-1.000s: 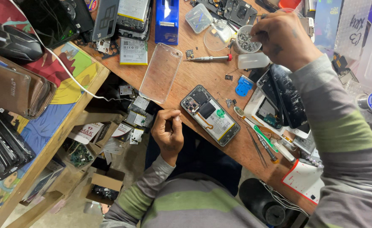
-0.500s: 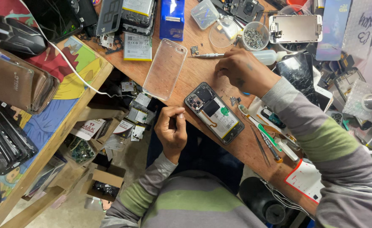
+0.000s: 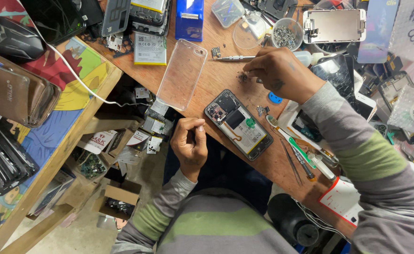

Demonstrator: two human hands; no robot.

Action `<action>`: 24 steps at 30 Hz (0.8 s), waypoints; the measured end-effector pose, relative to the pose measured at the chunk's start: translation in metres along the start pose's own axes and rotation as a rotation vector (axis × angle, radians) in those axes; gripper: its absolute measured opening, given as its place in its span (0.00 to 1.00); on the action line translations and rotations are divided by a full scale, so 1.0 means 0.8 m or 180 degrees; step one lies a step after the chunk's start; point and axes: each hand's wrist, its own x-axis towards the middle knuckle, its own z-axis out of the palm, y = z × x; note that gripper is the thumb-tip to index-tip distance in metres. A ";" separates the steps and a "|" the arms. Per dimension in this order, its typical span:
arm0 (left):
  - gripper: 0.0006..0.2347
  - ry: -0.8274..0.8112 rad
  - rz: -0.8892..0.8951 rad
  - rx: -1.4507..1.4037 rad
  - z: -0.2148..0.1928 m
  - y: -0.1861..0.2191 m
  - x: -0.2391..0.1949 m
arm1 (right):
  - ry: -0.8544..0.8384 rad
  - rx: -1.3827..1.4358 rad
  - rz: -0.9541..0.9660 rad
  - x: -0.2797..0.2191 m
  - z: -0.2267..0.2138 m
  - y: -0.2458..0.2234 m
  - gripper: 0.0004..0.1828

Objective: The person disassembles a smartphone using a screwdriver and tweezers, removes screws and internal components, and handles a SIM tray. The person then picks up and compares several other phone back covers on the workbench.

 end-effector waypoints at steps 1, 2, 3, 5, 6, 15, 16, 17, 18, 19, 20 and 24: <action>0.05 0.0010 0.0013 -0.0001 0.001 -0.001 0.000 | 0.0023 0.0004 -0.0020 0.000 -0.001 0.001 0.13; 0.05 0.0021 0.0004 -0.0027 0.001 -0.001 0.000 | -0.0010 0.0020 -0.0019 0.000 -0.002 0.000 0.12; 0.05 0.0031 -0.0001 -0.0054 0.002 -0.001 0.000 | -0.0040 0.0033 -0.0018 0.000 -0.003 0.000 0.12; 0.05 0.0044 -0.0004 -0.0047 0.003 -0.001 0.000 | -0.0078 0.0042 -0.0005 0.001 -0.004 -0.002 0.12; 0.05 0.0046 -0.0001 -0.0012 0.003 -0.001 0.000 | -0.0085 0.0038 0.0009 0.000 -0.005 -0.003 0.12; 0.04 0.0079 0.0064 0.0036 0.004 -0.006 -0.001 | -0.0145 -0.0053 0.0062 -0.002 -0.007 -0.008 0.11; 0.04 0.0073 0.0052 0.0004 0.004 -0.006 -0.002 | -0.0132 -0.0074 0.0014 -0.002 -0.007 -0.008 0.11; 0.04 0.0073 0.0041 0.0016 0.004 -0.006 -0.002 | -0.0093 -0.0090 -0.0018 -0.003 -0.007 -0.008 0.12; 0.04 0.0073 0.0030 0.0028 0.004 -0.006 -0.002 | -0.0054 -0.0105 -0.0049 -0.004 -0.007 -0.009 0.13; 0.04 0.0077 0.0022 0.0037 0.004 -0.005 -0.002 | -0.0015 -0.0126 -0.0085 -0.004 -0.007 -0.008 0.14; 0.04 0.0072 0.0049 0.0038 0.004 -0.005 -0.001 | -0.0027 -0.0068 0.0016 -0.005 -0.007 -0.008 0.15; 0.04 0.0077 0.0025 0.0009 0.004 -0.005 -0.002 | 0.0080 0.0144 0.0202 -0.010 -0.006 -0.008 0.15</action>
